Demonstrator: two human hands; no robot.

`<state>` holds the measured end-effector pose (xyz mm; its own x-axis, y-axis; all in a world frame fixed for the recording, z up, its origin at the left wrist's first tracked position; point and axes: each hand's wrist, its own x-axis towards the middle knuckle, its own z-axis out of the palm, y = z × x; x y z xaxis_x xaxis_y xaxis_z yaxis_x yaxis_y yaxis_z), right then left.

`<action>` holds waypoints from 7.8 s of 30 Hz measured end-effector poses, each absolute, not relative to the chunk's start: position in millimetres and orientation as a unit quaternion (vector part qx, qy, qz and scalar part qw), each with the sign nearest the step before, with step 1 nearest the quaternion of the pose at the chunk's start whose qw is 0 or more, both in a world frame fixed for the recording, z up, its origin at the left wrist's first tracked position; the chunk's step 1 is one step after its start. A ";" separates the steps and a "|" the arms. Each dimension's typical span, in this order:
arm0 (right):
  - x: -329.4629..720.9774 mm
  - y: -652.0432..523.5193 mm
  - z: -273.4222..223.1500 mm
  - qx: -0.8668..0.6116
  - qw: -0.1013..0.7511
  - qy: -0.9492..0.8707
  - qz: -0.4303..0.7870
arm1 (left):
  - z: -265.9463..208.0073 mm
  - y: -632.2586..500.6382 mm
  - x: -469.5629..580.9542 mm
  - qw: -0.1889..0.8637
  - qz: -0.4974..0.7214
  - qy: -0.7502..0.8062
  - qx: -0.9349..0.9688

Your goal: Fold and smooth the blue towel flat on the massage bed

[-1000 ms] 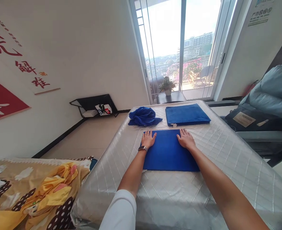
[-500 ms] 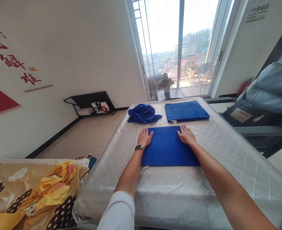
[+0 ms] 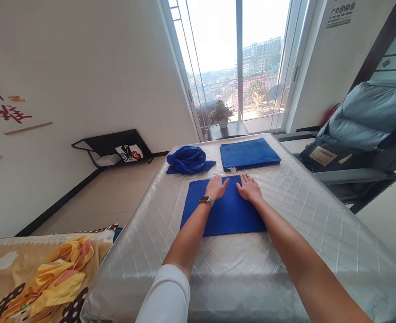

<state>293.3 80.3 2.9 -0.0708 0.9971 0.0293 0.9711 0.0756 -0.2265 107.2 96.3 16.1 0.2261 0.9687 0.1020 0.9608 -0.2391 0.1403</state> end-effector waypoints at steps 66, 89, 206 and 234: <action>298.1 95.8 4.1 -0.675 0.060 -0.729 0.091 | -3.5 76.3 -23.1 0.035 0.093 0.719 0.688; 297.5 87.2 5.6 -0.672 0.101 -0.727 0.096 | 22.0 94.4 99.9 -0.036 0.055 0.594 0.802; 302.7 24.1 -4.3 -0.634 0.064 -0.769 0.047 | 18.3 45.0 165.7 0.013 0.129 0.515 0.847; 299.7 26.0 0.5 -0.645 0.050 -0.762 0.032 | -6.9 -25.0 -16.6 0.010 0.092 0.686 0.722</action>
